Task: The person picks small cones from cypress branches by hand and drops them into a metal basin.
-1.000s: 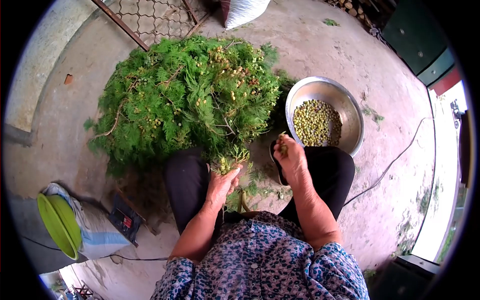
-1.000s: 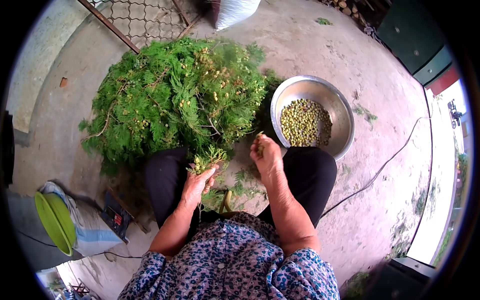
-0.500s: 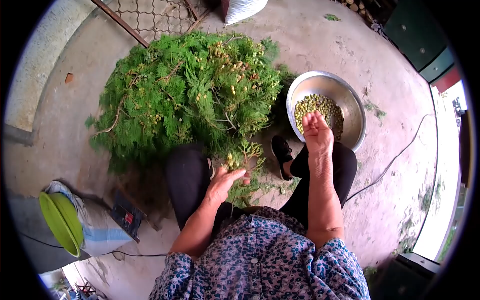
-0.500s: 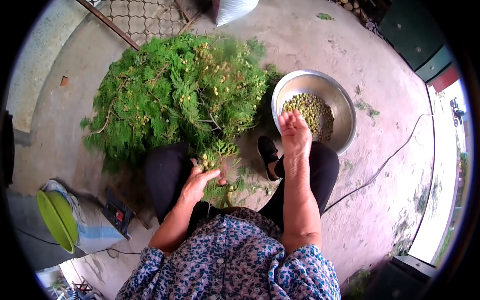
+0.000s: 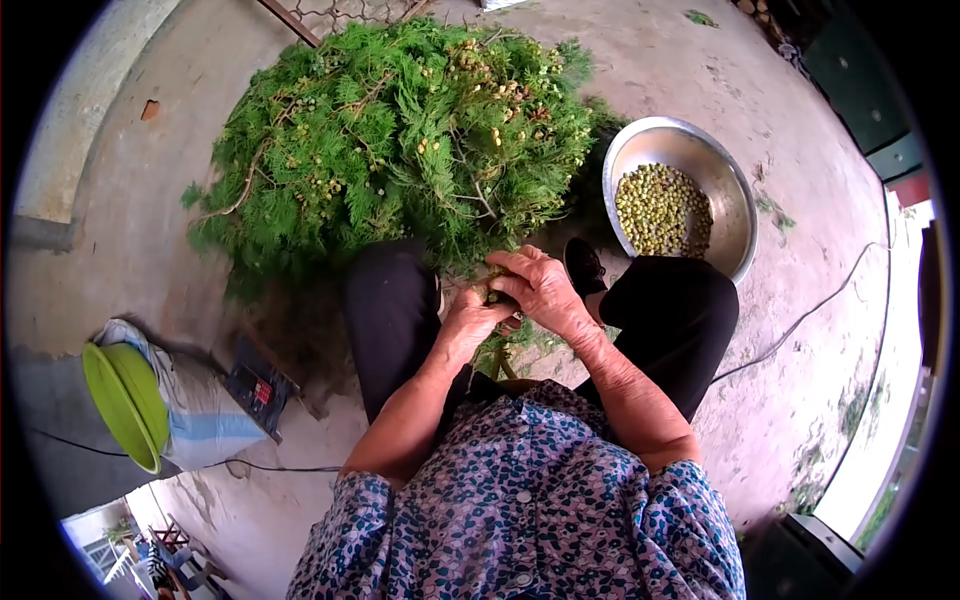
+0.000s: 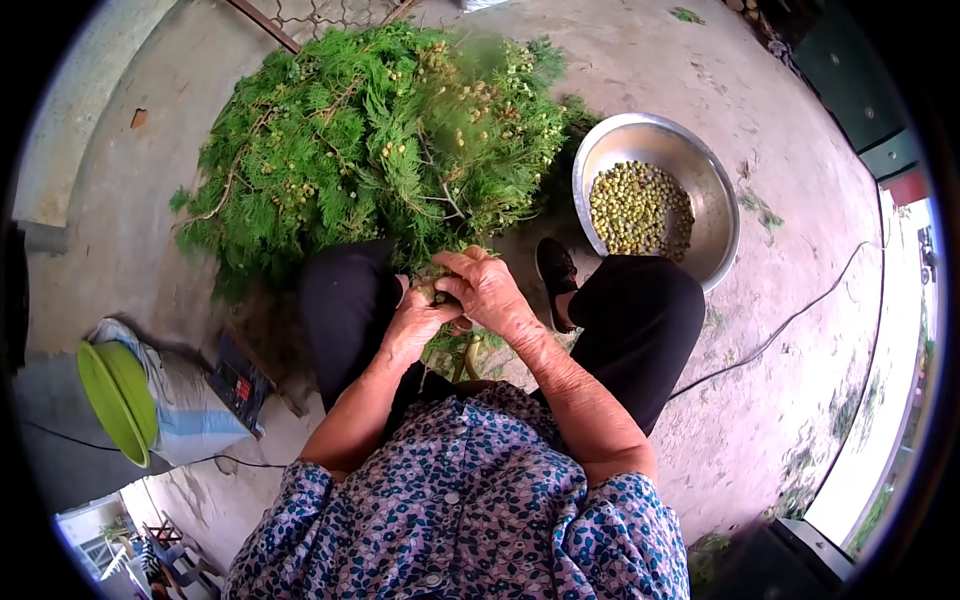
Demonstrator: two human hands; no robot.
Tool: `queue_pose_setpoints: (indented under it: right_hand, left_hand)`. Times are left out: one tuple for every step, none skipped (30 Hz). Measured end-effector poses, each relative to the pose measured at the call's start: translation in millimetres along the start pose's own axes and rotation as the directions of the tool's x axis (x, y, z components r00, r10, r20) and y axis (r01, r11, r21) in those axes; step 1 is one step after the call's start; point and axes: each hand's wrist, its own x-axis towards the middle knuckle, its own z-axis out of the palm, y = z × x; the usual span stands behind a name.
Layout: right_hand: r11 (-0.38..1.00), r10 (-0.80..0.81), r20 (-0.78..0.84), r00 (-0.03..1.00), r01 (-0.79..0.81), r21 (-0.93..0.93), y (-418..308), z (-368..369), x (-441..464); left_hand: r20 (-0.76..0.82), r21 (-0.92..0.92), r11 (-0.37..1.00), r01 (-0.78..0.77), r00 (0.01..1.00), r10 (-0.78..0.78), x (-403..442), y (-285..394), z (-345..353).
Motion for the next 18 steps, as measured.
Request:
queue_pose_setpoints:
  right_hand:
    - [1.0,0.022,-0.004,1.0,-0.022,0.005,3,2,-1]
    - [0.999,0.044,-0.009,0.999,-0.044,0.008,4,3,-1]
    - [0.989,0.14,-0.047,0.989,-0.137,0.053,4,2,-1]
    - [0.969,0.234,-0.081,0.969,-0.226,0.101,4,1,-1]
    - [0.963,0.257,-0.114,0.96,-0.245,0.114,7,-2,-1]
    - [0.949,0.283,-0.115,0.952,-0.261,0.175,13,-1,-1]
    - [0.945,0.298,-0.12,0.947,-0.276,0.176,16,-2,-2]
    - [0.941,0.312,-0.123,0.942,-0.289,0.177,18,-2,-3]
    - [0.976,0.207,-0.194,0.959,-0.189,0.11,22,1,-3]
    - [0.995,0.099,-0.248,0.964,-0.099,0.015,23,4,-4]
    - [0.996,0.018,-0.289,0.957,-0.043,-0.081,24,6,-3]
    - [0.983,-0.066,-0.325,0.943,0.007,-0.182,25,7,-3]
    - [0.984,-0.049,-0.367,0.929,-0.017,-0.175,28,10,-3]
    - [0.984,-0.049,-0.366,0.929,-0.018,-0.176,30,12,-5]
    - [0.984,0.164,-0.344,0.924,-0.177,-0.007,32,13,-7]
    - [0.93,0.365,-0.291,0.884,-0.333,0.154,37,13,-8]
    - [0.948,0.316,-0.467,0.826,-0.298,0.114,51,20,-7]
    - [0.582,0.742,-0.221,0.632,-0.446,0.68,18,-7,2]
  left_hand:
    - [-0.005,0.03,0.999,-0.018,1.0,0.018,-1,-1,0]
    - [-0.007,0.06,0.998,-0.036,0.999,0.037,-2,-2,1]
    - [-0.008,0.058,0.998,-0.034,0.999,0.034,-1,-7,0]
    - [-0.057,0.099,0.99,-0.096,0.993,0.102,2,-15,-3]
    - [-0.106,0.143,0.977,-0.156,0.979,0.172,4,-21,-6]
    - [-0.116,0.142,0.978,-0.153,0.979,0.17,5,-22,-8]
    - [-0.093,0.155,0.975,-0.161,0.98,0.177,6,-23,-11]
    - [-0.073,0.169,0.971,-0.17,0.98,0.185,7,-23,-14]
    - [-0.1,0.038,0.981,-0.19,0.976,0.193,2,-16,-8]
    - [-0.151,0.027,0.992,-0.127,0.98,0.129,-2,-9,-4]
    - [-0.137,0.051,0.985,-0.166,0.976,0.172,-4,-7,-2]
    - [-0.116,0.074,0.976,-0.206,0.97,0.214,-5,-7,-1]
    - [-0.079,0.037,0.976,-0.215,0.973,0.218,-5,-7,-2]
    - [-0.079,0.036,0.976,-0.215,0.973,0.217,-6,-6,-2]
    - [-0.089,0.053,0.983,-0.177,0.979,0.181,-8,-2,-1]
    - [-0.096,0.07,0.988,-0.14,0.985,0.146,-9,3,-1]
    - [-0.099,0.139,0.984,-0.115,0.987,0.129,-13,7,-1]
    - [-0.061,0.033,0.992,-0.122,0.99,0.124,-8,-13,-10]
